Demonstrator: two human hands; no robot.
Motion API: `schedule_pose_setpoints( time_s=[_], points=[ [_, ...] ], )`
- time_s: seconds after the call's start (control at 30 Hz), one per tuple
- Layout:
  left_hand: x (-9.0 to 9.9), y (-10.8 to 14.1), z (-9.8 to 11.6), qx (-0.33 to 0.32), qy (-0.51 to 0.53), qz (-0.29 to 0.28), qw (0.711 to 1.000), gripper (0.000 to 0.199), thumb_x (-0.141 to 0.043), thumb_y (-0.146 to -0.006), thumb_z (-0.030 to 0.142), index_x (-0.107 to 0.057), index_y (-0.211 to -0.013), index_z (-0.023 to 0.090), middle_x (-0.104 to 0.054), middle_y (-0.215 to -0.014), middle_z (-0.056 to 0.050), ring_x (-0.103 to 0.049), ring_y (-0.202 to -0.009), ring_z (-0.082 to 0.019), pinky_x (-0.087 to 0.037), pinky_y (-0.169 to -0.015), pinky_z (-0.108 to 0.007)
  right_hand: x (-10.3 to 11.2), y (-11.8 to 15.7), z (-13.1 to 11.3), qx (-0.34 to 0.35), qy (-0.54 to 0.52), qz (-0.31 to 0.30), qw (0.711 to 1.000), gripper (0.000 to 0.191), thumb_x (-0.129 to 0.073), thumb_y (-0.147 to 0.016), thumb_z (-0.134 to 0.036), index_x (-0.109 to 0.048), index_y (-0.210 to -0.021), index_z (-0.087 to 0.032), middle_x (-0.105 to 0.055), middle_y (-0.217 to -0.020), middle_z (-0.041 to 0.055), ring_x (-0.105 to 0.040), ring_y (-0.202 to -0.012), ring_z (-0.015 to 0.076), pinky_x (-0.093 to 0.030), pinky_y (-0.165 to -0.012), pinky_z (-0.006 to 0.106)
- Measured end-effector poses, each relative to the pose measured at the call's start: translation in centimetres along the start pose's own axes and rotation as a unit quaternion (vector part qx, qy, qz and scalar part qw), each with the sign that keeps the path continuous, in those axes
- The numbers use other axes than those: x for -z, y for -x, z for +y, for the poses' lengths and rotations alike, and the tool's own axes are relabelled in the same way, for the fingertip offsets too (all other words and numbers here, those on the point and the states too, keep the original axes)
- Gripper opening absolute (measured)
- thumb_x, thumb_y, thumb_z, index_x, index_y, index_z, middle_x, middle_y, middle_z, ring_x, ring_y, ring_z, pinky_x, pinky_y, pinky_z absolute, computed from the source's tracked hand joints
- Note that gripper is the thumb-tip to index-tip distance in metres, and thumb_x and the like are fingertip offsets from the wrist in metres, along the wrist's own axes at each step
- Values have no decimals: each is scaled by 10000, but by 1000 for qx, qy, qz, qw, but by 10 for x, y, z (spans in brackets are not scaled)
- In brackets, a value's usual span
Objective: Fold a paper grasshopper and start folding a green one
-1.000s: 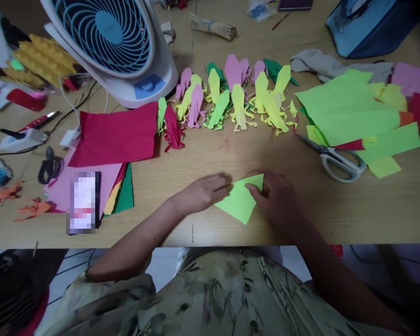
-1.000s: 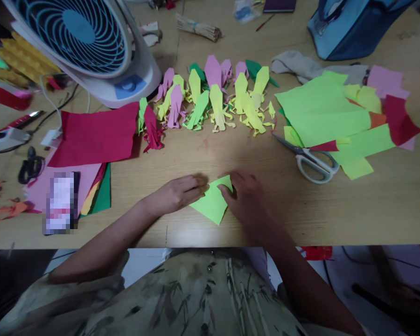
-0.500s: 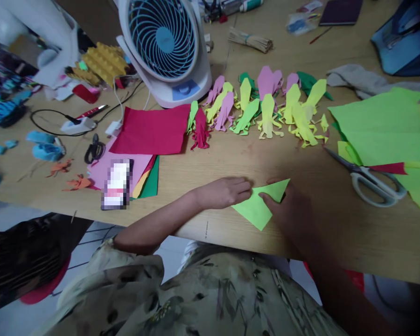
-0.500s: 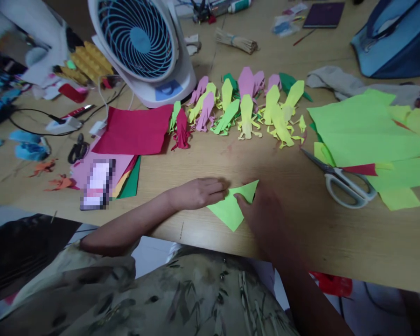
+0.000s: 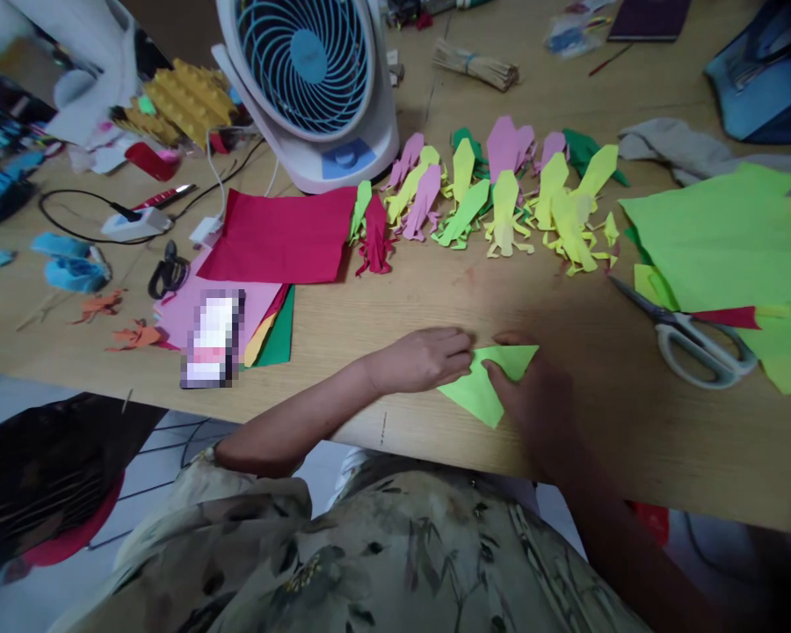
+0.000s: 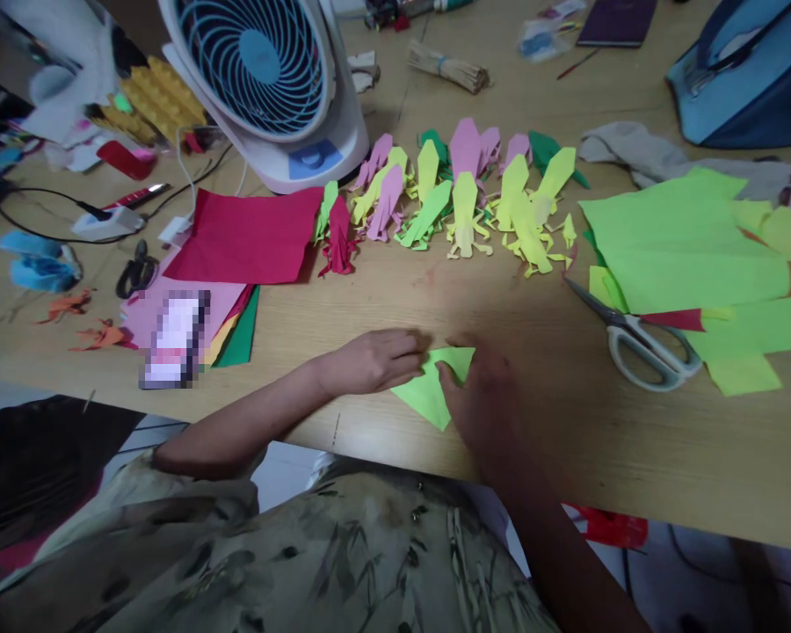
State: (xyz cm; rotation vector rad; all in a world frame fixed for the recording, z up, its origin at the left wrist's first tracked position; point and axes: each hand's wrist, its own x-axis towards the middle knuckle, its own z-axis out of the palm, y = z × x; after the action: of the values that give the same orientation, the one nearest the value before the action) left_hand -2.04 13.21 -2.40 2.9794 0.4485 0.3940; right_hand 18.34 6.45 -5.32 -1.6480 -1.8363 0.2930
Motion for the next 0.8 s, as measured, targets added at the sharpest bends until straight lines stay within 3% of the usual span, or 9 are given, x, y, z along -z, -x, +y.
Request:
schedule_pose_setpoints(
  time_s=[0.13, 0.3, 0.47, 0.63, 0.8],
  points=[
    [-6, 3, -3, 4, 29, 19, 999, 286, -396, -1041, 276, -627, -924, 153, -650, -1004, -120, -618, -998, -211, -535, -891, -356, 0, 1, -1, 16, -11, 18, 1000, 179, -608, -881, -253, -619, -1058, -225, -725, -996, 110, -670, -912, 302, -506, -799, 450],
    [-11, 6, -5, 8, 79, 53, 995, 237, -422, -1033, 272, -630, -1040, 158, -654, -1074, -135, -629, -1037, -212, -547, -925, -383, 15, -1, -5, 28, -29, 2, 999, 73, -577, -903, -240, -630, -953, -236, -695, -882, 85, -651, -842, 268, -519, -757, 405],
    [-10, 7, -4, 9, 88, 66, 994, 211, -455, -1023, 265, -627, -1083, 159, -657, -1117, -144, -639, -1053, -212, -547, -946, -390, 30, -5, -5, 56, -125, -37, 990, 243, -504, -859, -74, -632, -992, -232, -667, -949, 60, -637, -882, 204, -513, -767, 331],
    [-10, 7, -4, 4, 75, 56, 996, 219, -434, -1030, 247, -627, -1073, 154, -658, -1118, -145, -638, -1059, -212, -548, -943, -389, 33, -6, 6, 133, -101, -79, 983, 376, -474, -750, 21, -643, -991, -212, -665, -992, 88, -619, -973, 242, -499, -837, 383],
    [-8, 7, -4, 7, 73, 50, 996, 250, -400, -1041, 260, -627, -1056, 159, -659, -1112, -144, -640, -1041, -204, -550, -940, -375, 32, -2, 14, 207, -65, -86, 972, 388, -489, -793, 13, -673, -1037, -226, -697, -1004, 82, -618, -981, 253, -478, -856, 416]
  ],
)
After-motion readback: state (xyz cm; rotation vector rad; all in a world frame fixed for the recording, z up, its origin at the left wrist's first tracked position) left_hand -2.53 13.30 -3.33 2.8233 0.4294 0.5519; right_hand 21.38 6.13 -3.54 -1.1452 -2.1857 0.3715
